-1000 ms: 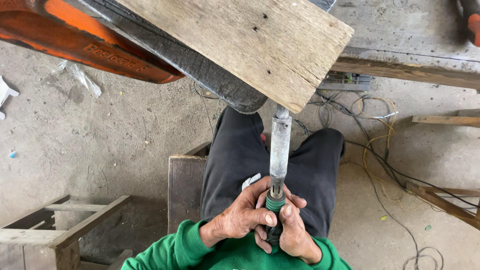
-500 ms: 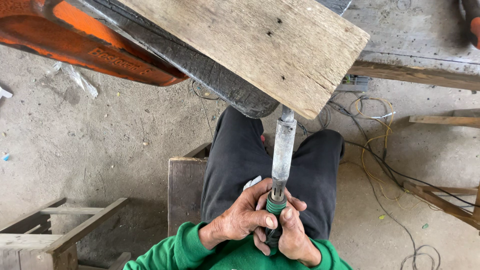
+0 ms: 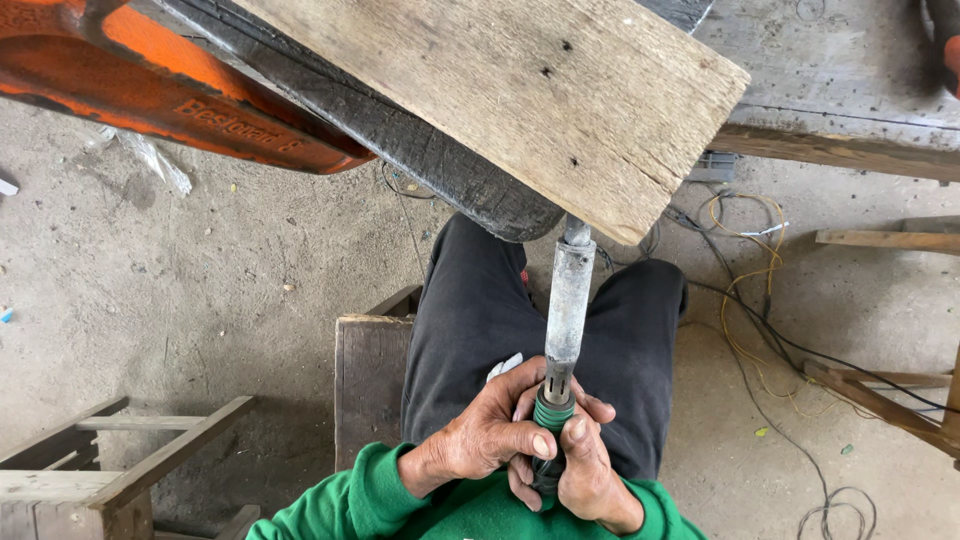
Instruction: The person uses a soldering iron to fuse cracks in a black plastic crate while using a wooden block for support.
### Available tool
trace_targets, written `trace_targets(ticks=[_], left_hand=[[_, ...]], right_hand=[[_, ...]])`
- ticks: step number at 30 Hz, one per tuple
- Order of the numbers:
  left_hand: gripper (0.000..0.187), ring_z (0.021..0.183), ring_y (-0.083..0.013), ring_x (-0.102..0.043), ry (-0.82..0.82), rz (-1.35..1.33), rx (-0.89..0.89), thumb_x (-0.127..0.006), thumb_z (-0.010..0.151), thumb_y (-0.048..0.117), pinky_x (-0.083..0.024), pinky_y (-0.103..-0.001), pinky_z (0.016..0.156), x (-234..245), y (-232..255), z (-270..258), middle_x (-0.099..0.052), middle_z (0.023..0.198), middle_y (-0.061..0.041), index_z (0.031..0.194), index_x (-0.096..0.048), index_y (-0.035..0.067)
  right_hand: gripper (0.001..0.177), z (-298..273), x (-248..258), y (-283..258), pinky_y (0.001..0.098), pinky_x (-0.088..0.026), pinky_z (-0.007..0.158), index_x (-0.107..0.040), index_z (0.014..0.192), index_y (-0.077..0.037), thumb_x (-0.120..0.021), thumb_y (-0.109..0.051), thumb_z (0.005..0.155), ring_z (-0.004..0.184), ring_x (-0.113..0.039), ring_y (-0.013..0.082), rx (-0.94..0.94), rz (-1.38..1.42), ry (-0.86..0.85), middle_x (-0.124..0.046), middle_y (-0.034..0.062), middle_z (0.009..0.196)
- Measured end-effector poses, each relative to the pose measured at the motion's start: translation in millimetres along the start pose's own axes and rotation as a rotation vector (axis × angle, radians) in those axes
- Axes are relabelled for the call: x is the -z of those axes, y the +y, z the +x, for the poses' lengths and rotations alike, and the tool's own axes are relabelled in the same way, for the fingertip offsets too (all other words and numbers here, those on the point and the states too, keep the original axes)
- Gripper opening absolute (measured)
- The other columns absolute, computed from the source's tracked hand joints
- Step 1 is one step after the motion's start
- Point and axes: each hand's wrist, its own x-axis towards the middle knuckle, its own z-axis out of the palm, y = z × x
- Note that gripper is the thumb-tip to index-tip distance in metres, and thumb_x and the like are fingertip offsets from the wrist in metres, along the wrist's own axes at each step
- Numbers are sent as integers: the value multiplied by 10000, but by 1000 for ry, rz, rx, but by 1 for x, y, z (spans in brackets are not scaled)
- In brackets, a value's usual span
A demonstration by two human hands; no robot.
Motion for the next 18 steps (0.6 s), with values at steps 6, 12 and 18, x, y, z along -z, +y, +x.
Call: trace_targets(ticks=[6, 12, 18], left_hand=[[591, 1203, -319, -675, 9, 29, 17, -818, 851, 217, -586, -440, 972, 1, 1, 1, -657, 1321, -264, 1306, -538, -35], [573, 1223, -317, -674, -17, 19, -21, -826, 872, 222, -578, -442, 1057, 0, 1, 3, -654, 1336, -272, 1301, -549, -37], [576, 1160, -319, -679, 8, -4, 5, -818, 858, 180, -597, -388, 840, 0, 1, 3, -652, 1323, -269, 1318, -544, -33]], right_hand=[[581, 0, 2, -1, 361, -606, 521, -467, 1213, 77, -436, -485, 1067, 691, -678, 230, 11, -29, -20, -581, 191, 984], [587, 0, 2, -6, 361, -606, 524, -464, 1214, 70, -434, -495, 1060, 691, -679, 230, -1, -53, -24, -579, 189, 991], [584, 0, 5, -4, 361, -599, 521, -468, 1221, 69, -438, -495, 1068, 686, -676, 230, -18, -70, -16, -584, 184, 984]])
